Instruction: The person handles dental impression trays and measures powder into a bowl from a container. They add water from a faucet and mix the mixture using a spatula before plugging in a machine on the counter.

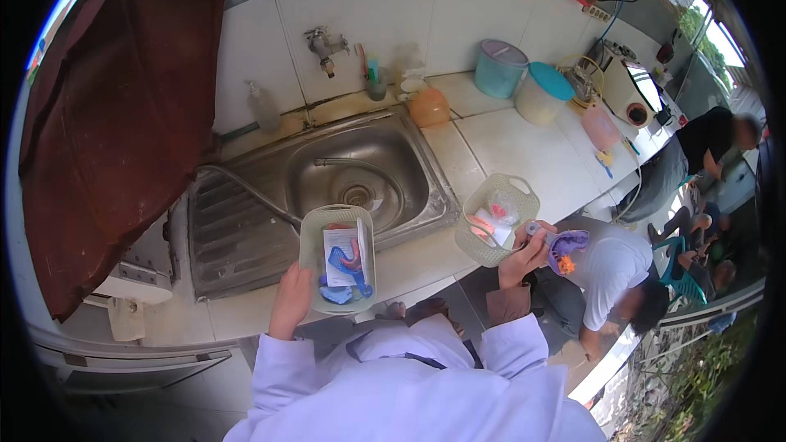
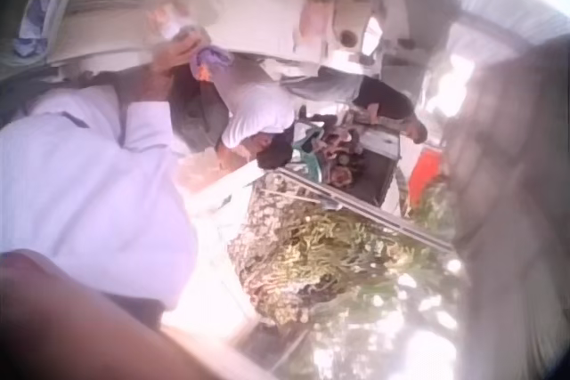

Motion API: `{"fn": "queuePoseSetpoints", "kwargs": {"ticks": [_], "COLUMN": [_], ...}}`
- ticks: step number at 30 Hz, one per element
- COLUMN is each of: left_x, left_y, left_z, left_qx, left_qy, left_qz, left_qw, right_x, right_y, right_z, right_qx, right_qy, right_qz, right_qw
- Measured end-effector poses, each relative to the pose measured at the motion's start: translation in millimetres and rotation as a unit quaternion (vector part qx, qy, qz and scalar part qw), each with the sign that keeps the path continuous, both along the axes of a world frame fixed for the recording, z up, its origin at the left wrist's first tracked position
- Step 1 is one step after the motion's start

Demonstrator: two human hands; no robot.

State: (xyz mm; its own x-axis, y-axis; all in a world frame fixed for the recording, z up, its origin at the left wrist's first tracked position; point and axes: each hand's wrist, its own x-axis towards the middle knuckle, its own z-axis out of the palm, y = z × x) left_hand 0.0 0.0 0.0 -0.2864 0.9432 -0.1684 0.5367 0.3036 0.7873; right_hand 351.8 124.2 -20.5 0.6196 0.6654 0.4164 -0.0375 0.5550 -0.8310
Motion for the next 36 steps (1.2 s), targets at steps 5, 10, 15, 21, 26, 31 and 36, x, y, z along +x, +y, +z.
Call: {"fn": "queuePoseSetpoints", "kwargs": {"ticks": [5,10,15,21,26,31,36], "left_x": [30,61,90,140,158,201,229], "left_y": [39,65,103,191,294,405,490], "left_z": [10,-2,-19,10,19,34,-2], "left_qx": [-0.030,-0.001,-0.013,0.006,0.078,0.037,-0.023], "left_qy": [-0.011,-0.006,-0.065,0.028,0.035,0.004,-0.091], "left_qz": [0.064,0.120,0.176,0.125,0.021,-0.056,-0.081], "left_qw": [0.997,0.993,0.982,0.992,0.996,0.998,0.992], "right_x": [18,48,95,145,159,172,187], "right_y": [84,121,166,186,194,187,186], "right_z": [-36,-69,-89,-81,-66,-35,-1], "right_qx": [0.001,-0.008,-0.002,0.012,0.021,-0.071,-0.169], "right_qy": [-0.012,-0.040,-0.125,-0.256,-0.286,-0.235,-0.217], "right_qz": [0.061,0.143,0.244,0.338,0.348,0.370,0.446], "right_qw": [0.998,0.989,0.962,0.906,0.893,0.896,0.852]}}
